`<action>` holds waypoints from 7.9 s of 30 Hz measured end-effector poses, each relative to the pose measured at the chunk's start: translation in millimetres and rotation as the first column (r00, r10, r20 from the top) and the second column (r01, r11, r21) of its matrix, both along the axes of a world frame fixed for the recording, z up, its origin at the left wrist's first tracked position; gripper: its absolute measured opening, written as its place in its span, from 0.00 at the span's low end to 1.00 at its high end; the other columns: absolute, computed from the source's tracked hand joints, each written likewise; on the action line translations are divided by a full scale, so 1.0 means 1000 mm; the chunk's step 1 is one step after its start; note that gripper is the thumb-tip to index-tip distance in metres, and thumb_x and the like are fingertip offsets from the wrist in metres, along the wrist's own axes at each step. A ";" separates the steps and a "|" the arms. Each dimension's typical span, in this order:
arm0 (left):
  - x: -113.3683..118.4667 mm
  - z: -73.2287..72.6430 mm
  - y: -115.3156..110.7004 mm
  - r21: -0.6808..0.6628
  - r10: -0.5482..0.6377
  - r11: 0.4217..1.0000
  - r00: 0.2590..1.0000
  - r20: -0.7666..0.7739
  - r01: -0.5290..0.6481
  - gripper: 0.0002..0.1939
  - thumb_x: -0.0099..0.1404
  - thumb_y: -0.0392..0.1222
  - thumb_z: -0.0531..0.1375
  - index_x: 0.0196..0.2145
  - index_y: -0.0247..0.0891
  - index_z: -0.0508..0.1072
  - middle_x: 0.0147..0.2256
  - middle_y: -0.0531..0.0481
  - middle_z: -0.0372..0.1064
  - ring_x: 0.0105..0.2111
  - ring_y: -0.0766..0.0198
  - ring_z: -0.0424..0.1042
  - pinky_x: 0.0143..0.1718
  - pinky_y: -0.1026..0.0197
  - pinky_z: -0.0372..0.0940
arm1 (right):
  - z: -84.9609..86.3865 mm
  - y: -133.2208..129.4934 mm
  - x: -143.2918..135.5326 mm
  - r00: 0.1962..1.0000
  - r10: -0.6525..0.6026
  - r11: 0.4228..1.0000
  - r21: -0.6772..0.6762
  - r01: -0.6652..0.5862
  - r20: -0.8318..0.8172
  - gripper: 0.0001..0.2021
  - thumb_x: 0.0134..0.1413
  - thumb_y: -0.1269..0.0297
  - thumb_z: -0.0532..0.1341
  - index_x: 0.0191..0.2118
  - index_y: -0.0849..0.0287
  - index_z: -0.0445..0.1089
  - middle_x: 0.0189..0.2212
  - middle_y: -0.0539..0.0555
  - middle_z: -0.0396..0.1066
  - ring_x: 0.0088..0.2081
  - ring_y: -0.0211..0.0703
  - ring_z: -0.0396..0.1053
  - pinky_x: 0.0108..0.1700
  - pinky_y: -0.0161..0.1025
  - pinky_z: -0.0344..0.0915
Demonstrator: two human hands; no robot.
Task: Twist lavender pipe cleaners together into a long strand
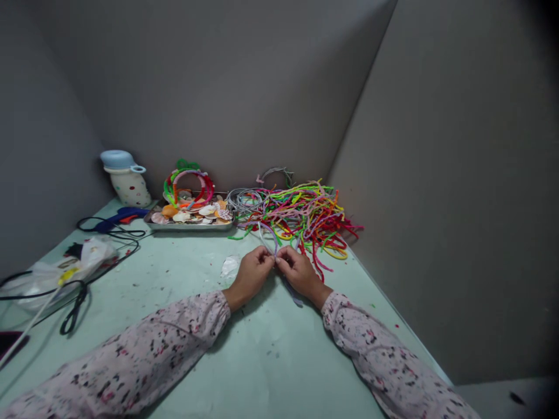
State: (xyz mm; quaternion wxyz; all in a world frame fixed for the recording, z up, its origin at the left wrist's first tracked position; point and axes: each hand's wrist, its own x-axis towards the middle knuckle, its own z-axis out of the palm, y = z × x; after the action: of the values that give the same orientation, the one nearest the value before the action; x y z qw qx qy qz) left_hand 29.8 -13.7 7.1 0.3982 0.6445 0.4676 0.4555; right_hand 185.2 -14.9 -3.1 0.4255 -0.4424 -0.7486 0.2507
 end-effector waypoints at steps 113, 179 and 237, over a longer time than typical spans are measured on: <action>0.002 0.004 -0.001 -0.156 -0.036 0.984 0.947 0.321 0.091 0.13 0.59 0.48 0.57 0.23 0.36 0.65 0.18 0.57 0.59 0.18 0.71 0.57 0.21 0.66 0.53 | 0.003 -0.002 0.000 0.999 -0.020 0.999 -0.045 0.018 -0.033 0.05 0.57 0.63 0.55 0.34 0.57 0.66 0.25 0.47 0.65 0.27 0.37 0.62 0.31 0.34 0.58; 0.002 -0.003 0.004 -0.188 -0.067 0.969 0.904 0.421 0.160 0.09 0.59 0.44 0.57 0.28 0.35 0.67 0.19 0.57 0.59 0.18 0.72 0.56 0.20 0.67 0.51 | 0.000 -0.001 0.000 1.000 -0.015 0.999 -0.040 0.014 -0.027 0.05 0.57 0.64 0.56 0.34 0.58 0.66 0.26 0.47 0.66 0.28 0.37 0.62 0.32 0.33 0.58; 0.001 0.002 0.003 -0.285 -0.071 0.910 0.792 0.606 0.300 0.08 0.58 0.44 0.57 0.28 0.36 0.65 0.20 0.56 0.59 0.16 0.74 0.56 0.20 0.69 0.55 | 0.001 -0.003 0.000 0.999 -0.010 0.999 -0.045 0.008 -0.039 0.05 0.57 0.64 0.56 0.33 0.58 0.65 0.25 0.47 0.65 0.28 0.37 0.61 0.32 0.34 0.58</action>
State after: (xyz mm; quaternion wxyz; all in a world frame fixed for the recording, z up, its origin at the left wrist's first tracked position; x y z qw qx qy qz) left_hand 31.3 -10.5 8.7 0.6786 0.4310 0.3322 0.4933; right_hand 185.0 -17.5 -1.8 0.4314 -0.4502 -0.7321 0.2741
